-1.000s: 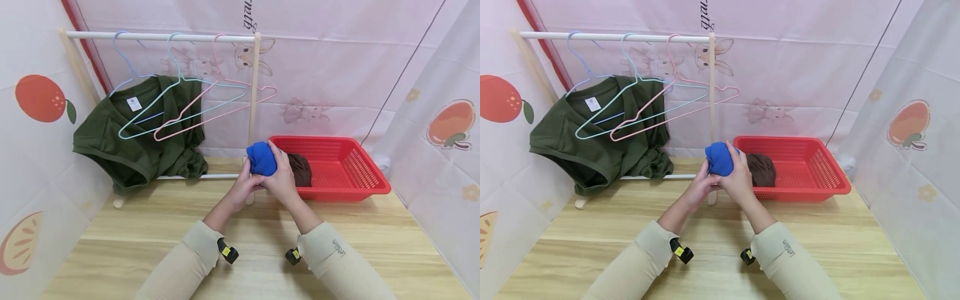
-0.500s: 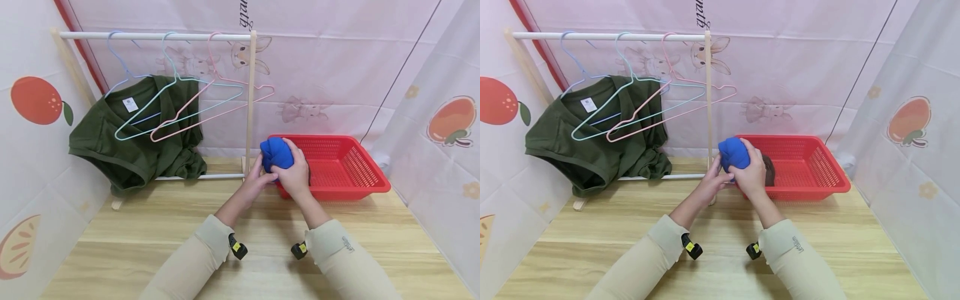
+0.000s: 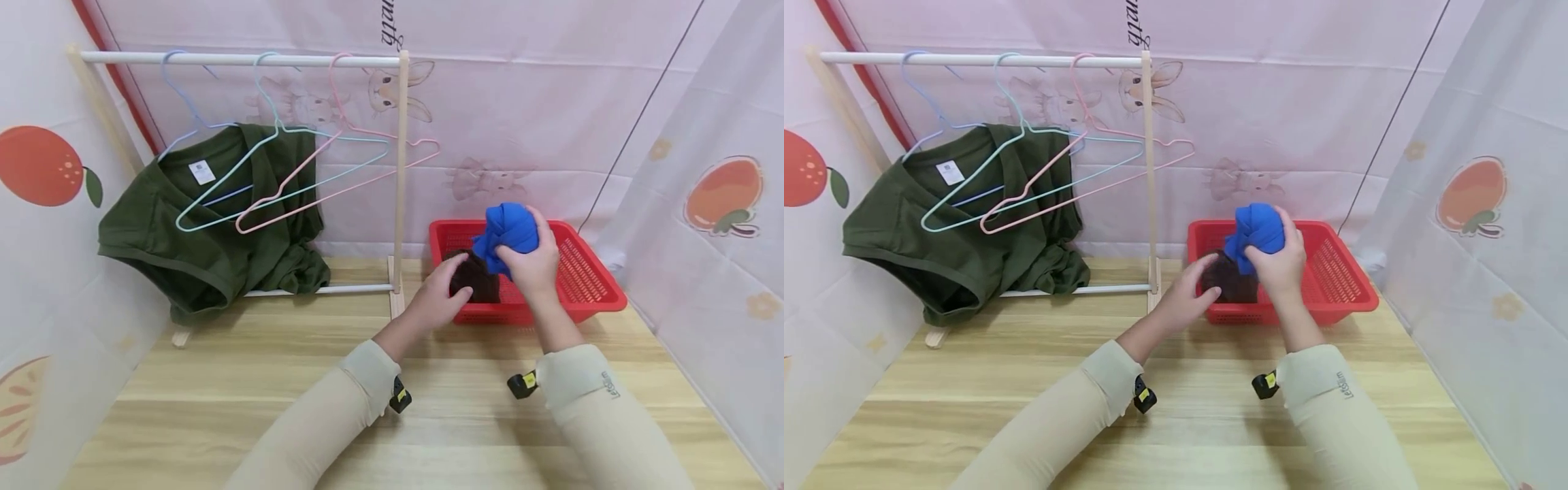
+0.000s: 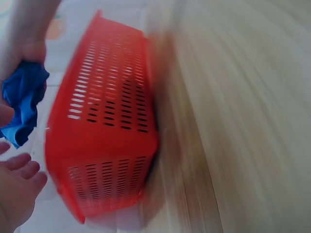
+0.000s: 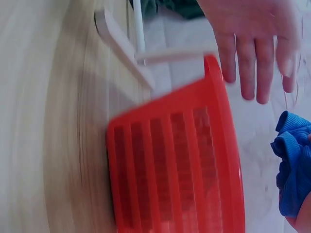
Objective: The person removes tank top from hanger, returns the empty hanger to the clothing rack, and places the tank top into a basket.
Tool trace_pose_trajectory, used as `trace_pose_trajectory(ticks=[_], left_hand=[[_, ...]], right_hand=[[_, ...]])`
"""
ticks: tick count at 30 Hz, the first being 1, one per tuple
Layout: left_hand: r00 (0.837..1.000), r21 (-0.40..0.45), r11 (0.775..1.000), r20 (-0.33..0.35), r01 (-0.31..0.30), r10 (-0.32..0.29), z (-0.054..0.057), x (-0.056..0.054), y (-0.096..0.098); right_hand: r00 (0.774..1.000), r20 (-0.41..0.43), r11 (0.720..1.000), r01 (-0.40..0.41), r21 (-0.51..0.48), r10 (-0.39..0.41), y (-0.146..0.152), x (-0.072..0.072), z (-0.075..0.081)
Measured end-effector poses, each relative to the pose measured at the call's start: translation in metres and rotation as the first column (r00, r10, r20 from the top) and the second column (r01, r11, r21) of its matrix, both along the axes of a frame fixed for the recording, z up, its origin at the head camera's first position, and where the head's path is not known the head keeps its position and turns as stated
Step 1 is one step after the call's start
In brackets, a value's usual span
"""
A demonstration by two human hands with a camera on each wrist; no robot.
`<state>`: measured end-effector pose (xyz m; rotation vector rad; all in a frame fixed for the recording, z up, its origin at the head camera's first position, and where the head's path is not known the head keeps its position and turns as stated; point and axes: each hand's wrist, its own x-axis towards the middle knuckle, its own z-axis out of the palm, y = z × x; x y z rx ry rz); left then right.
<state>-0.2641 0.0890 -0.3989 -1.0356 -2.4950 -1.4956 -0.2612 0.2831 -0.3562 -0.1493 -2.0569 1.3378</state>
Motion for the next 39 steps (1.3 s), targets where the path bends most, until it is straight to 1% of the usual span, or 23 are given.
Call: trace_pose_trajectory(ticks=[2,4,6,8,9,11,12,14,16,18,19,20,23,26,30,34,37,39], left_hand=[[0.994,-0.130,0.992,-0.109,-0.006,-0.008,-0.002,-0.002,0.005],[0.980,-0.228,0.974,-0.196,-0.008,-0.038,-0.004,-0.005,0.012],[0.962,-0.314,0.949,-0.265,-0.028,-0.060,-0.005,-0.008,0.018],[0.947,-0.388,0.920,-0.313,-0.053,-0.077,-0.005,-0.009,0.025],[0.943,-0.422,0.905,-0.323,-0.063,-0.085,-0.005,-0.010,0.027],[0.940,-0.497,0.863,-0.328,-0.088,-0.094,-0.006,-0.011,0.031],[0.941,-0.533,0.840,-0.324,-0.099,-0.095,-0.006,-0.012,0.033],[0.941,-0.603,0.786,-0.328,-0.137,-0.088,-0.010,-0.012,0.037],[0.938,-0.654,0.736,-0.339,-0.174,-0.079,-0.014,-0.012,0.040],[0.937,-0.682,0.703,-0.345,-0.203,-0.064,-0.017,-0.011,0.043],[0.936,-0.688,0.693,-0.348,-0.214,-0.057,-0.018,-0.010,0.044],[0.938,-0.693,0.688,-0.344,-0.215,-0.052,-0.017,-0.010,0.044],[0.944,-0.693,0.688,-0.329,-0.216,-0.035,-0.016,-0.009,0.045],[0.945,-0.693,0.688,-0.326,-0.215,-0.032,-0.016,-0.010,0.045],[0.948,-0.698,0.684,-0.317,-0.211,-0.030,-0.017,-0.011,0.045],[0.951,-0.705,0.676,-0.308,-0.213,-0.022,-0.016,-0.012,0.046],[0.953,-0.711,0.669,-0.303,-0.214,-0.018,-0.016,-0.012,0.047],[0.953,-0.715,0.665,-0.302,-0.215,-0.017,-0.015,-0.012,0.047]], right_hand=[[0.999,0.039,0.999,0.025,0.022,-0.026,0.011,-0.002,-0.002],[0.995,0.088,0.998,0.041,0.043,-0.044,0.021,-0.004,-0.006],[0.987,0.147,0.996,0.055,0.065,-0.064,0.030,-0.007,-0.009],[0.974,0.210,0.994,0.061,0.094,-0.080,0.038,-0.010,-0.012],[0.966,0.244,0.992,0.059,0.115,-0.086,0.041,-0.011,-0.013],[0.949,0.300,0.984,0.051,0.170,-0.101,0.047,-0.016,-0.018],[0.940,0.325,0.979,0.041,0.200,-0.105,0.049,-0.018,-0.021],[0.918,0.379,0.967,0.016,0.254,-0.115,0.053,-0.022,-0.028],[0.897,0.426,0.956,-0.013,0.292,-0.117,0.055,-0.025,-0.034],[0.877,0.471,0.949,-0.057,0.310,-0.101,0.057,-0.027,-0.037],[0.867,0.491,0.946,-0.078,0.314,-0.091,0.058,-0.027,-0.038],[0.859,0.505,0.944,-0.100,0.315,-0.078,0.058,-0.028,-0.038],[0.839,0.543,0.933,-0.160,0.323,-0.044,0.059,-0.031,-0.039],[0.808,0.590,0.923,-0.226,0.313,-0.002,0.059,-0.034,-0.040],[0.751,0.658,0.909,-0.314,0.273,0.062,0.058,-0.038,-0.042],[0.699,0.706,0.900,-0.373,0.224,0.114,0.057,-0.041,-0.043],[0.657,0.741,0.891,-0.408,0.198,0.136,0.056,-0.042,-0.046],[0.627,0.767,0.882,-0.429,0.196,0.135,0.057,-0.043,-0.047]])
